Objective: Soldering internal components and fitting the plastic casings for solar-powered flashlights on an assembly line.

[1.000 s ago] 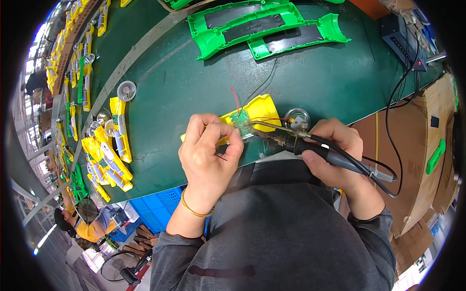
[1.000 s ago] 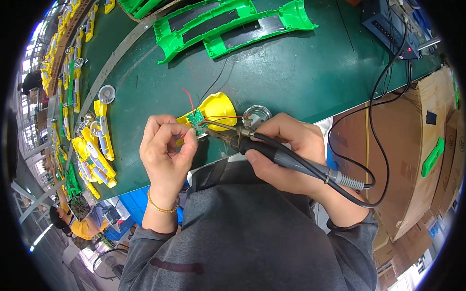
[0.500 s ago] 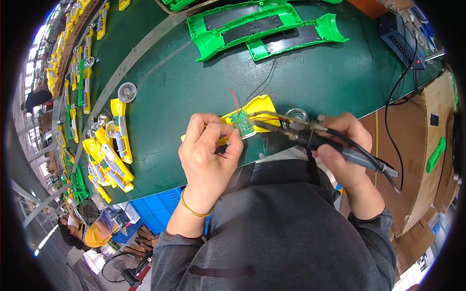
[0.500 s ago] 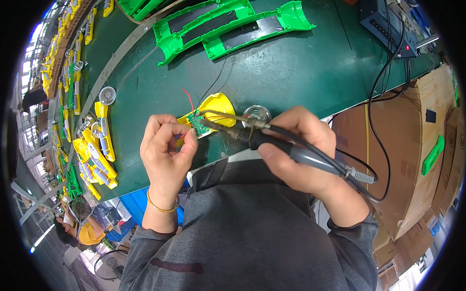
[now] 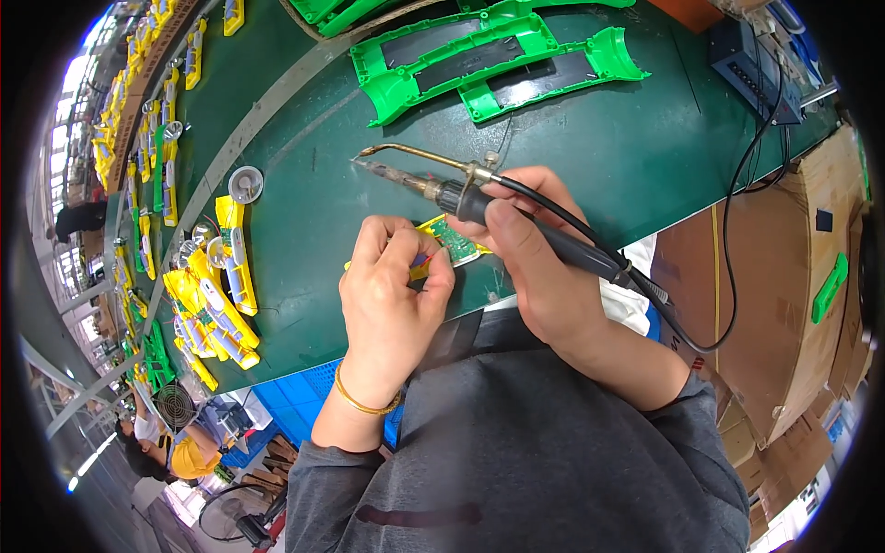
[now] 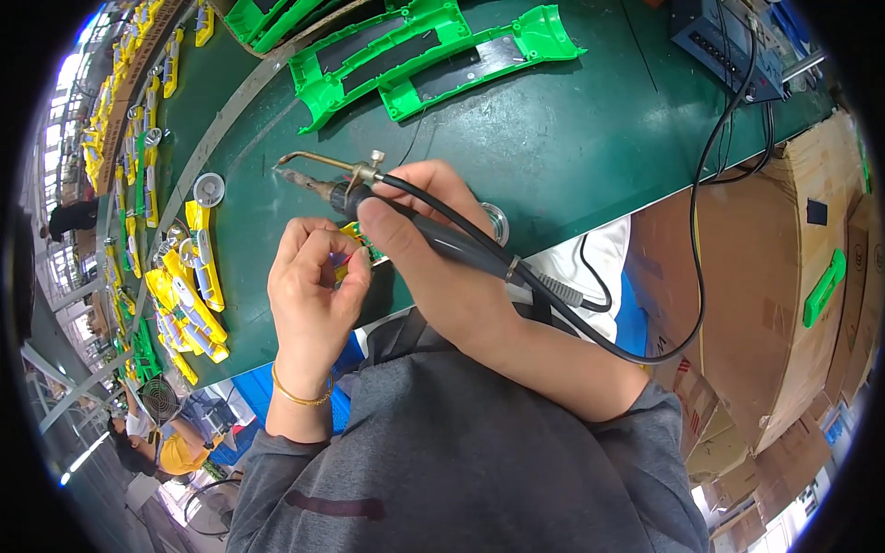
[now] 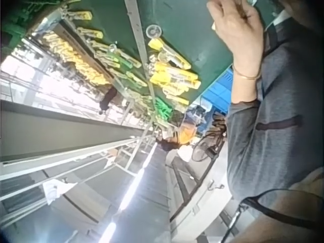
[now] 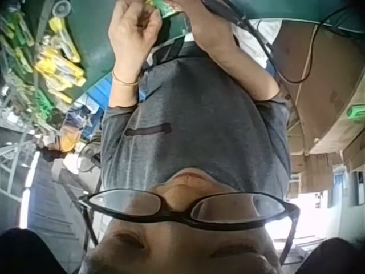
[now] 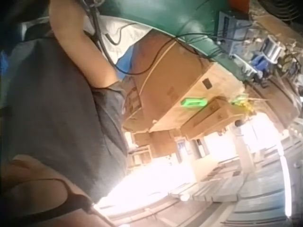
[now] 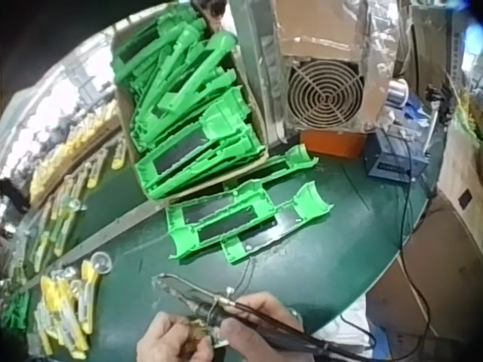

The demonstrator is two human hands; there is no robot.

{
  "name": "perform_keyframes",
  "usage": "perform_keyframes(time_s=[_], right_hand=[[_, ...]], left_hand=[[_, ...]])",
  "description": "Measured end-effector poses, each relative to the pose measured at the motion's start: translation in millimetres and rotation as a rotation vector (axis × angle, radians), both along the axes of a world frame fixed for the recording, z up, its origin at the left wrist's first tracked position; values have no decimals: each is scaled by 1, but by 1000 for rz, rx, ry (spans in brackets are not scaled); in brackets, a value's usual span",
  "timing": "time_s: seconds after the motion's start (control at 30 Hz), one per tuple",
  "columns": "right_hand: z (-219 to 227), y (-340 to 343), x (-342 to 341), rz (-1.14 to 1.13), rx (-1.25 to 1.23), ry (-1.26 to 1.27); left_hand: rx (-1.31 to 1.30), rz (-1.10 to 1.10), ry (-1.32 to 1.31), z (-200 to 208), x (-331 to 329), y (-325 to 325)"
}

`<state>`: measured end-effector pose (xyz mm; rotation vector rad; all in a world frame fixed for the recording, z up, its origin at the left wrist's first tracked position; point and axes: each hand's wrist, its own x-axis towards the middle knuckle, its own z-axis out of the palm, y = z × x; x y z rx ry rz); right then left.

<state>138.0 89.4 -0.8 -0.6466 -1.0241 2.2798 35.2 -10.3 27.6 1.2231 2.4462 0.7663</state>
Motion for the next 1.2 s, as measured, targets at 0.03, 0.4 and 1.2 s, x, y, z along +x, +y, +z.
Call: perform_keyframes(time_s=[0.03, 0.4, 1.2], right_hand=[[-1, 1, 0, -12, -26, -15], [-1, 5, 3, 5, -55, -43], [13, 60, 74, 213, 722, -384]], left_hand=[[1, 1, 0, 4, -1, -1], [-93, -381, -309, 50, -25, -13], [22, -280, -38, 7, -18, 2]])
